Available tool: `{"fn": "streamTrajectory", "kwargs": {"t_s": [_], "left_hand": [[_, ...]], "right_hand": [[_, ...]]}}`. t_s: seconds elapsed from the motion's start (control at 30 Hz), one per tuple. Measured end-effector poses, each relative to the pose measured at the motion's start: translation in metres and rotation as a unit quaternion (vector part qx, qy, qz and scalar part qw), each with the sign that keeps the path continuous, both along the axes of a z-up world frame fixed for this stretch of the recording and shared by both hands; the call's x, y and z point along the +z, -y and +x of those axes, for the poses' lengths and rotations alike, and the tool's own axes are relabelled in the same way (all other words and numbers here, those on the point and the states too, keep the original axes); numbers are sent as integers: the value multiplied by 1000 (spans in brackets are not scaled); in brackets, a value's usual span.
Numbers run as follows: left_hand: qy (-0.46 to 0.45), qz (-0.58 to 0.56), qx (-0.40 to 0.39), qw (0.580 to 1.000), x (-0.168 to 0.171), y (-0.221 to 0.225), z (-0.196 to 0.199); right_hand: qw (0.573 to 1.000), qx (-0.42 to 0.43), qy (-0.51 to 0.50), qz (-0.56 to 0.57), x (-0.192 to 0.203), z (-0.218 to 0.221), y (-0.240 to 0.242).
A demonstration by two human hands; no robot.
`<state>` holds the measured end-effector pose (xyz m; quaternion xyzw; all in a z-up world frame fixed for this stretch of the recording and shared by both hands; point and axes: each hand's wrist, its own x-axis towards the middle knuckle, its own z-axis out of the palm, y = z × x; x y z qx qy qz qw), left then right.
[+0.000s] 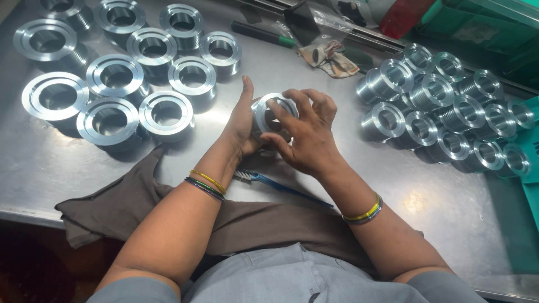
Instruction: Inspecting and cleaning grooves of metal pulley components at a workstation.
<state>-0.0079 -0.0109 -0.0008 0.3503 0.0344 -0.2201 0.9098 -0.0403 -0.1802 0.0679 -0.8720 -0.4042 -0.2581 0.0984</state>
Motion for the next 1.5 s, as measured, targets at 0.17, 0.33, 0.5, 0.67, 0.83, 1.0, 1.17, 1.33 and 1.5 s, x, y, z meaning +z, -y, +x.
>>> {"fn": "streamTrajectory", "kwargs": {"t_s": [0.17, 0.33, 0.5, 0.67, 0.83, 1.0, 1.17, 1.33, 1.5], "left_hand": [[-46, -41, -1, 998, 7, 1, 1], [-100, -39, -10, 994, 8, 0, 1], [-62, -39, -56, 996, -1, -5, 9], [-95, -16, -41, 994, 8, -6, 6], [-110, -39, -22, 993, -9, -3, 13], [-95, -41, -14, 995, -9, -4, 11], [-72, -14, -50, 996, 0, -4, 7], [-76, -12, -49, 996, -3, -5, 9], [-69, -16, -68, 995, -4, -3, 11]], "right_hand": [[973, -53, -149, 166, -37, 84, 46], [961, -155, -171, 153, -38, 150, 51], [978, -198, -50, 41, -51, 191, 56], [954, -41, -129, 267, -23, 172, 69], [856, 73, -333, 389, -28, 104, 42], [931, 26, -266, 250, -24, 53, -7], [964, 72, -178, 182, -19, 42, -11], [969, 144, -165, 114, -12, 25, -5], [980, 128, -141, 64, -4, 25, -4]]}}
